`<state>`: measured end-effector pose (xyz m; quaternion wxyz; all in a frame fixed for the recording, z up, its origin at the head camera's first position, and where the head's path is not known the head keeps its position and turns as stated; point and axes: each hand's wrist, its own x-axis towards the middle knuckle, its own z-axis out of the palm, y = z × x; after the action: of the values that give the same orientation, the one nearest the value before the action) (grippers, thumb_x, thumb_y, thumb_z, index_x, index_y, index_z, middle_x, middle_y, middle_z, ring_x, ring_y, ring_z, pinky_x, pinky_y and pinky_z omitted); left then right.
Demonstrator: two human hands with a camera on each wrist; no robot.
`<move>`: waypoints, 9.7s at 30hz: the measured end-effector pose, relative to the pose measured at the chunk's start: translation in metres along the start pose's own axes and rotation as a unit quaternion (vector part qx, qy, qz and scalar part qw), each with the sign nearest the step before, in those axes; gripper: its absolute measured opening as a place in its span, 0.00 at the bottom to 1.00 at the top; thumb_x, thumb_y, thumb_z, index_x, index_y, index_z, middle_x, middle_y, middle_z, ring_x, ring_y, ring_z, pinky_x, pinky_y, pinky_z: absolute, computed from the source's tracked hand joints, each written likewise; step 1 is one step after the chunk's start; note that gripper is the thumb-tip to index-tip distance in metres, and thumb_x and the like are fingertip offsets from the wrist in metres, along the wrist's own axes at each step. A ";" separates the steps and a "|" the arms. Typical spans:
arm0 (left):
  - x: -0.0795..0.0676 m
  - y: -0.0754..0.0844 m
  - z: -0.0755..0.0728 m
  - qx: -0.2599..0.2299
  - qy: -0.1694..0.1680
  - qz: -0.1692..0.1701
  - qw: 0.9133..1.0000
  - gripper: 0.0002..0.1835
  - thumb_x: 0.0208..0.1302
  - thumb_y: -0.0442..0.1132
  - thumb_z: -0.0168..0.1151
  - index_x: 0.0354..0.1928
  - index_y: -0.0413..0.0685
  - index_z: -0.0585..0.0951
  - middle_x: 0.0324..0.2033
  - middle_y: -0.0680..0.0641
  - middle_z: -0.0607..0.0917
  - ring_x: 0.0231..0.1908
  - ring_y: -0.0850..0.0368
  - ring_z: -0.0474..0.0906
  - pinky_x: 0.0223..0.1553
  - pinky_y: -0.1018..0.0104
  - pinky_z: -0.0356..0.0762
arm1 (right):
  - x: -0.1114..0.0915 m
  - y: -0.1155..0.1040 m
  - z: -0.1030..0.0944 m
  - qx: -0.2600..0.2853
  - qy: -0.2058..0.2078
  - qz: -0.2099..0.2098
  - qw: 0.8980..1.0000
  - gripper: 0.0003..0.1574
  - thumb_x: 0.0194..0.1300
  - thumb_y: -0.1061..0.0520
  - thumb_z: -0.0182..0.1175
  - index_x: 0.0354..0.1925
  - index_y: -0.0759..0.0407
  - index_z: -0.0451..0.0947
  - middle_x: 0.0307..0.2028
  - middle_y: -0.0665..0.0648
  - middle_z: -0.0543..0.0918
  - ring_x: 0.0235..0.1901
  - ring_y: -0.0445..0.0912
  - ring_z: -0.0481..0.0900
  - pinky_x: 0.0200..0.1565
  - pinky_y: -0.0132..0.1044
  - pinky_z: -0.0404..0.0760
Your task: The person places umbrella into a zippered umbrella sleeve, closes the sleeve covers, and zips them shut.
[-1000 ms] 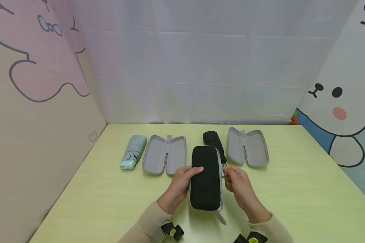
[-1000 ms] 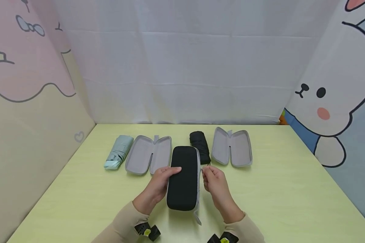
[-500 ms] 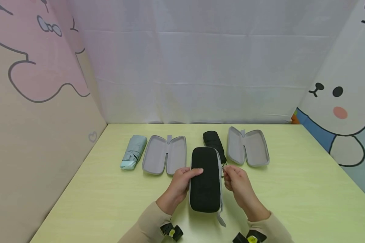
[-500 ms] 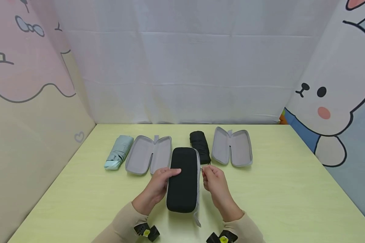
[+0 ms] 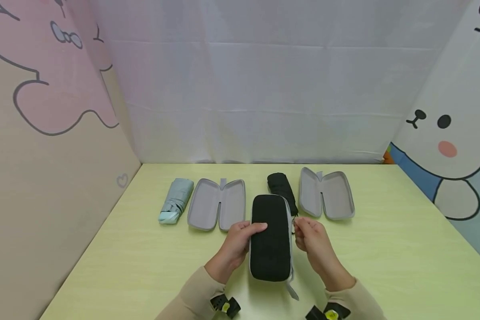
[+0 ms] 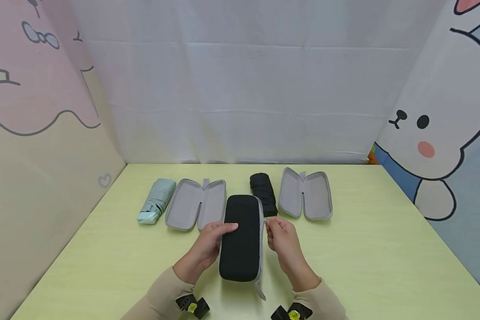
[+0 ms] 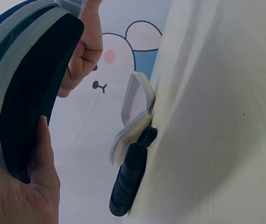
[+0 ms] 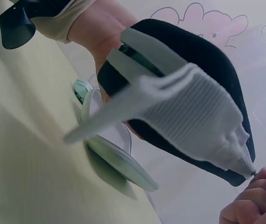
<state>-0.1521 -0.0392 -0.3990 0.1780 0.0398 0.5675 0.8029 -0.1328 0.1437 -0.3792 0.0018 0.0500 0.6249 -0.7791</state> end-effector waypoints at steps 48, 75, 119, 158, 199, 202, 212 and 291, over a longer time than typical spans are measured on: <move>-0.004 0.006 -0.008 0.032 -0.091 -0.034 0.995 0.09 0.55 0.35 0.60 0.34 0.36 0.82 0.27 0.47 0.85 0.28 0.58 0.82 0.37 0.63 0.80 | 0.007 -0.019 -0.006 -0.015 -0.010 -0.009 1.000 0.21 0.69 0.64 0.43 0.17 0.59 0.62 0.12 0.45 0.58 0.11 0.34 0.51 0.17 0.26 0.49; -0.004 0.011 -0.009 0.113 -0.131 -0.059 0.983 0.04 0.53 0.36 0.63 0.28 0.46 0.85 0.26 0.51 0.84 0.30 0.59 0.80 0.37 0.64 0.78 | 0.014 -0.025 -0.013 -0.091 -0.072 -0.008 0.993 0.23 0.71 0.62 0.43 0.16 0.57 0.64 0.13 0.46 0.59 0.12 0.35 0.53 0.17 0.26 0.52; 0.010 0.013 0.050 -0.407 0.037 0.115 0.906 0.08 0.68 0.37 0.54 0.47 0.46 0.72 0.43 0.51 0.80 0.45 0.60 0.75 0.57 0.66 0.66 | -0.011 -0.001 0.023 0.223 0.000 -0.323 0.920 0.21 0.70 0.69 0.40 0.19 0.64 0.55 0.15 0.54 0.52 0.14 0.43 0.46 0.15 0.35 0.43; 0.017 0.000 0.023 -0.278 0.132 0.058 0.950 0.10 0.58 0.29 0.59 0.42 0.41 0.74 0.32 0.49 0.83 0.33 0.59 0.81 0.39 0.66 0.78 | -0.008 -0.008 0.010 0.127 0.123 -0.050 0.983 0.23 0.68 0.67 0.41 0.15 0.62 0.63 0.11 0.47 0.58 0.09 0.35 0.51 0.14 0.26 0.49; 0.015 0.002 0.013 -0.256 0.130 0.032 0.957 0.03 0.60 0.33 0.56 0.36 0.44 0.76 0.29 0.51 0.83 0.31 0.61 0.80 0.33 0.71 0.77 | -0.006 -0.012 0.010 0.051 0.094 -0.035 0.994 0.23 0.67 0.67 0.43 0.14 0.60 0.63 0.10 0.47 0.58 0.09 0.35 0.51 0.15 0.26 0.51; 0.015 0.002 0.012 -0.254 0.124 0.022 0.959 0.05 0.59 0.33 0.56 0.38 0.43 0.74 0.30 0.51 0.82 0.32 0.61 0.80 0.34 0.70 0.77 | -0.005 -0.012 0.010 0.043 0.094 -0.034 0.994 0.24 0.67 0.67 0.43 0.13 0.59 0.63 0.10 0.47 0.58 0.09 0.35 0.51 0.15 0.26 0.51; 0.013 0.005 0.006 -0.219 0.100 0.007 0.971 0.03 0.59 0.32 0.54 0.34 0.46 0.76 0.28 0.53 0.83 0.30 0.61 0.80 0.33 0.71 0.76 | -0.006 -0.013 0.008 0.017 0.066 -0.031 0.997 0.23 0.66 0.66 0.44 0.14 0.59 0.63 0.11 0.47 0.59 0.10 0.35 0.52 0.15 0.26 0.50; 0.011 -0.005 0.010 -0.112 0.061 0.025 0.992 0.19 0.58 0.34 0.61 0.50 0.35 0.73 0.35 0.48 0.83 0.36 0.57 0.81 0.43 0.63 0.78 | -0.007 -0.003 0.013 -0.024 0.030 -0.002 0.999 0.22 0.68 0.65 0.44 0.16 0.61 0.61 0.10 0.47 0.56 0.11 0.36 0.50 0.16 0.26 0.49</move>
<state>-0.1584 -0.0249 -0.4014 0.1266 -0.0151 0.4830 0.8663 -0.1270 0.1313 -0.3729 -0.0173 0.0714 0.6433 -0.7620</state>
